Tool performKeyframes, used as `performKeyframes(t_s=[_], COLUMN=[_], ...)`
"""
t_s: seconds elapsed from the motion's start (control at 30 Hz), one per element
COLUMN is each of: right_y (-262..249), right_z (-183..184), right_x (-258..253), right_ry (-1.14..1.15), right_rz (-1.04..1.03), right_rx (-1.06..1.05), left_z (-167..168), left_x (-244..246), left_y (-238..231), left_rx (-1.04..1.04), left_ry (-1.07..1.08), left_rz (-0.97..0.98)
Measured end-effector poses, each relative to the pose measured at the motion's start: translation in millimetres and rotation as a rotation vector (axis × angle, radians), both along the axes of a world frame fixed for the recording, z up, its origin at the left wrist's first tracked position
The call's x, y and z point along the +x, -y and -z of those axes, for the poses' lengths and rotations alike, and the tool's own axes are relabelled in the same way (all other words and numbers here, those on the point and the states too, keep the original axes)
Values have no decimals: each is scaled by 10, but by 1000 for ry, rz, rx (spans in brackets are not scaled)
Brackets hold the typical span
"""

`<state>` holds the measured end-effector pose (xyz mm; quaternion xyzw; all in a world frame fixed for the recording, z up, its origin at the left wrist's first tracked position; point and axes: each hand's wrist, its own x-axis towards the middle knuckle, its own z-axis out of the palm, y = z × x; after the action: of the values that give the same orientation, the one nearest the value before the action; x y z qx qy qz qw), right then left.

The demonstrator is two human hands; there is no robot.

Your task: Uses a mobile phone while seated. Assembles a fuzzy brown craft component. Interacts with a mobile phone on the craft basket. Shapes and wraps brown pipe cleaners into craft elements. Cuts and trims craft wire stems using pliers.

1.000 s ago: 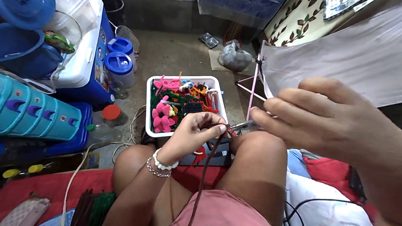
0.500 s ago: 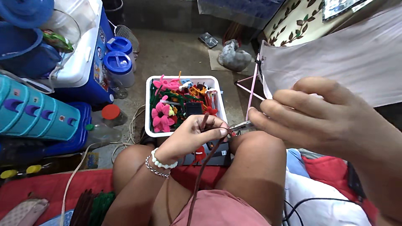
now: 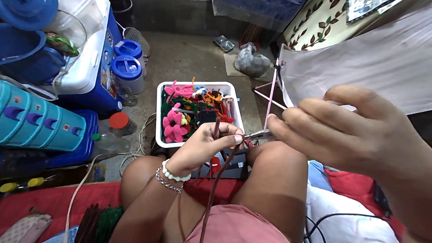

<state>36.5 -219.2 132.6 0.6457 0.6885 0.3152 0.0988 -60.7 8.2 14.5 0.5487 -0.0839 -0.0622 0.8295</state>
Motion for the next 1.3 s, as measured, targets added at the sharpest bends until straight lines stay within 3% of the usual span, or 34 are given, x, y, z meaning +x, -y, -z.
performKeyframes(t_s=[0.77,1.07,1.3], right_y=[-5,-36,-89], right_z=[20,99,260], right_x=[-15,-88,-148], right_ry=[8,11,-71], right_rz=[41,127,253], right_rx=[3,32,55], left_z=[3,-22,118], left_x=[-5,-29,4], left_y=[33,147,195], left_rx=[-39,-35,233], left_ry=[-11,-66,144], left_rz=[-22,-219,-451])
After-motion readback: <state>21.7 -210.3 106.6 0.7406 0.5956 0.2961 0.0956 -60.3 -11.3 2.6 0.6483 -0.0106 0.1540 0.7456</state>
